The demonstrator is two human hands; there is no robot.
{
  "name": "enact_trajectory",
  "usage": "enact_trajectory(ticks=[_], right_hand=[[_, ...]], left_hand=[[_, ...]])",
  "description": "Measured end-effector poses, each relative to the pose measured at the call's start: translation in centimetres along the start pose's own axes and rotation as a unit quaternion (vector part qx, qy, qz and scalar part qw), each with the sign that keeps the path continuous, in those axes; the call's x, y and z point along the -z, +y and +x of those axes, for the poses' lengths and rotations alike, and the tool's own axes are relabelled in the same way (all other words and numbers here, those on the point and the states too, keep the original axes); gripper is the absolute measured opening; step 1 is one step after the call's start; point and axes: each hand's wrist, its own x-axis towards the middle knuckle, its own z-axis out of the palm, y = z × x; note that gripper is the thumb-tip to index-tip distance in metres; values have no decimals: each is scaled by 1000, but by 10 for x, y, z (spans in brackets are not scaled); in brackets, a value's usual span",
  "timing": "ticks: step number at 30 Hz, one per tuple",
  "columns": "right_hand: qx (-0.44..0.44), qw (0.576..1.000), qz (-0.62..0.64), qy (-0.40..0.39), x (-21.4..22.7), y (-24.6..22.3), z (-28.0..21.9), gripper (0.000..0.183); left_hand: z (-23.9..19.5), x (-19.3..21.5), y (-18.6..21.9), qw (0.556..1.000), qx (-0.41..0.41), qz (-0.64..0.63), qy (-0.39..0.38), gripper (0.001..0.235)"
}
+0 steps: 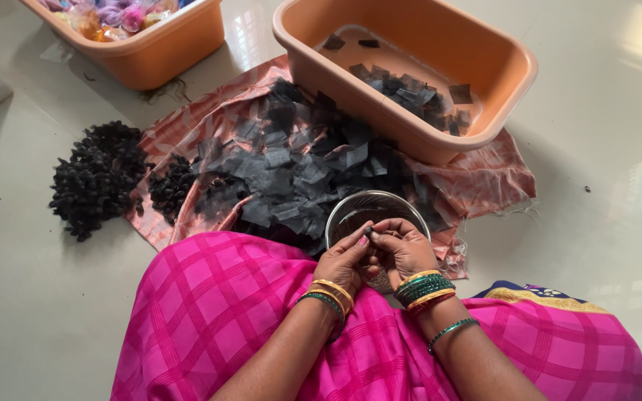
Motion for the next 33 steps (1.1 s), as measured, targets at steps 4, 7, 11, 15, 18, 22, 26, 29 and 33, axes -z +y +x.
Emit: enact_trajectory(ticks=[4, 7, 11, 15, 18, 22, 26, 29, 33], right_hand=[[16, 1000, -1, -8, 8, 10, 4, 14], [14, 1000, -13, -21, 6, 12, 2, 14], [8, 1000, -1, 19, 1, 12, -5, 16], [20, 1000, -7, 14, 8, 19, -3, 15], [-38, 999, -33, 18, -11, 2, -20, 17], [-7, 999, -54, -3, -7, 6, -15, 23], [19, 993, -109, -32, -1, 1, -9, 25], [80, 976, -188, -69, -14, -21, -15, 32], [194, 874, -414, -163, 2, -17, -5, 27]], left_hand=[[14, 15, -12, 998, -45, 34, 1, 34], [14, 17, -13, 996, -55, 60, 32, 30], [5, 7, -6, 993, -42, 93, 58, 25], [-3, -4, 3, 992, -10, 93, 83, 17], [6, 4, 0, 991, -51, 97, 80, 16], [25, 28, -4, 987, -92, 104, 76, 17], [35, 40, -1, 972, -92, 200, 86, 15], [28, 27, 4, 927, -93, 347, 104, 16], [23, 25, 5, 830, -129, 534, 93, 16]])
